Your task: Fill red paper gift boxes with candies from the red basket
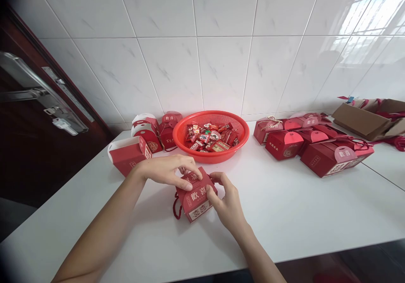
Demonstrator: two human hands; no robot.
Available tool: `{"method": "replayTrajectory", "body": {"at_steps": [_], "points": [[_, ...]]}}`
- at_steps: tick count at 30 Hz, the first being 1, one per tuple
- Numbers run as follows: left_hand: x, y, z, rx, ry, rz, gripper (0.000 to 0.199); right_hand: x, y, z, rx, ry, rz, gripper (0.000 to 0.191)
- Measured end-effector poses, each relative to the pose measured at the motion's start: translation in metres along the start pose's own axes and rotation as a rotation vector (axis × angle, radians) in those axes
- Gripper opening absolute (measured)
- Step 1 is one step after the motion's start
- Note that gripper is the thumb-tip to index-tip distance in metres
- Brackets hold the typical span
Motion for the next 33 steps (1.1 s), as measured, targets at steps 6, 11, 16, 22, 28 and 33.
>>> {"method": "replayTrajectory", "body": {"at_steps": [6, 11, 16, 22, 28, 33], "points": [[0.002, 0.001, 0.004, -0.033, 0.052, 0.020, 0.035, 0.001, -0.001, 0.001, -0.003, -0.010, 0.005, 0.023], [0.003, 0.000, 0.004, -0.062, 0.047, 0.023, 0.035, 0.000, -0.002, 0.000, -0.020, -0.039, 0.016, 0.029], [0.003, 0.000, 0.005, -0.050, 0.036, 0.029, 0.036, 0.002, -0.006, -0.007, -0.047, -0.047, -0.038, 0.040], [0.003, 0.000, 0.006, -0.043, 0.038, 0.034, 0.035, 0.007, -0.008, -0.010, -0.016, -0.019, -0.124, 0.050], [0.004, 0.000, 0.005, -0.045, 0.032, 0.029, 0.035, 0.009, -0.008, -0.006, 0.048, 0.020, -0.160, 0.052], [0.003, -0.001, 0.005, -0.035, 0.048, 0.022, 0.038, 0.009, -0.008, -0.007, 0.049, 0.035, -0.153, 0.052]]}}
Point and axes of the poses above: each hand's wrist, its own y-axis towards the middle knuckle, its own x-axis out of the palm, z = x × y, the point moved 5 cm from there along y, towards the middle knuckle, and after that the axes turned 9 degrees about z, right-handed, at the moved point
